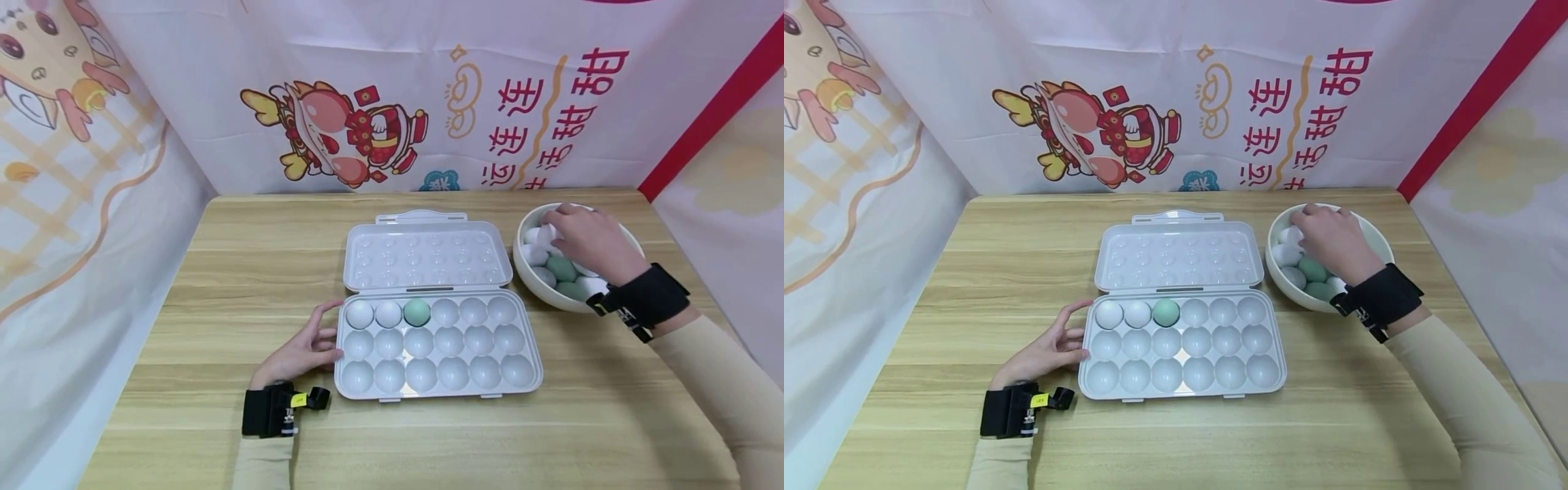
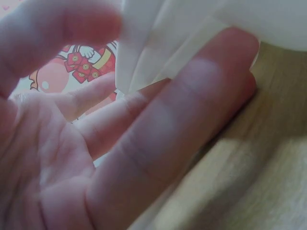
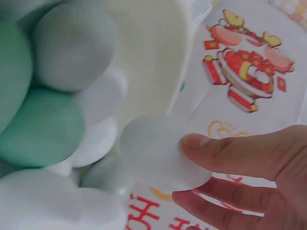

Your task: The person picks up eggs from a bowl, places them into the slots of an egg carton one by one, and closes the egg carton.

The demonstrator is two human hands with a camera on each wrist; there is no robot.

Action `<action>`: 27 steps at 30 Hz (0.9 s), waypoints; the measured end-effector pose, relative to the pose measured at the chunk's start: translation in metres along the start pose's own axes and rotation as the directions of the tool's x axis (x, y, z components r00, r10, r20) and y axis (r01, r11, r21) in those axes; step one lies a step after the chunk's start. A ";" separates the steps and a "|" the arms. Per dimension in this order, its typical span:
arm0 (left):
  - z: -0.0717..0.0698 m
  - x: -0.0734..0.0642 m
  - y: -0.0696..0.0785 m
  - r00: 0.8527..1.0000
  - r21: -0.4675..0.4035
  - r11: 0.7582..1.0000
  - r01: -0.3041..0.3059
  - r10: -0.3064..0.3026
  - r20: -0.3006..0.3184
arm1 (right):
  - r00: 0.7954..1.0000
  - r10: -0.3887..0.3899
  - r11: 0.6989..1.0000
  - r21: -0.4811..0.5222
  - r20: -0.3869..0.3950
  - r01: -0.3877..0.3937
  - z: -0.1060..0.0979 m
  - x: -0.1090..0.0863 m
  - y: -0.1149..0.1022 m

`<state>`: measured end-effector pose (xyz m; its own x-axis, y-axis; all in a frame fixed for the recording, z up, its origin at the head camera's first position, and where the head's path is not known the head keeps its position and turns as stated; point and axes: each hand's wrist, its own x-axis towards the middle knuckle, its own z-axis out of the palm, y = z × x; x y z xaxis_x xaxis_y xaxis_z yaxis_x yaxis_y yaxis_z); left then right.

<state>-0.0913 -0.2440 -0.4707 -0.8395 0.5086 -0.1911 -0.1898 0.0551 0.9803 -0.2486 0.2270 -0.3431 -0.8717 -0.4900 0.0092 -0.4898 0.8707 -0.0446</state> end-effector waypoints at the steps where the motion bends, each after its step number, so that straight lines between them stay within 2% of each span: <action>1: 0.000 0.000 0.000 1.000 0.001 1.000 0.004 -0.004 -0.006 | 1.000 -0.014 1.000 0.000 -0.017 0.014 -0.001 -0.001 -0.002; 9: 0.002 -0.001 0.001 1.000 -0.011 1.000 0.016 -0.016 -0.013 | 0.988 -0.093 0.995 -0.049 -0.120 0.088 -0.009 -0.007 -0.021; 17: 0.003 -0.001 0.002 1.000 -0.002 1.000 0.012 -0.012 -0.010 | 0.956 -0.185 0.982 -0.084 -0.229 0.170 -0.009 -0.015 -0.039; 23: 0.002 0.000 0.001 1.000 0.002 1.000 0.008 -0.008 -0.009 | 0.946 -0.206 0.978 -0.083 -0.248 0.191 -0.010 -0.015 -0.052; 27: 0.002 0.000 0.001 1.000 0.001 1.000 0.006 -0.006 -0.007 | 0.956 -0.187 0.982 -0.058 -0.227 0.178 -0.009 -0.016 -0.058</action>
<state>-0.0909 -0.2423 -0.4697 -0.8420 0.5020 -0.1975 -0.1947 0.0587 0.9791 -0.2067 0.1850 -0.3321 -0.7447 -0.6212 0.2439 -0.6374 0.7703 0.0156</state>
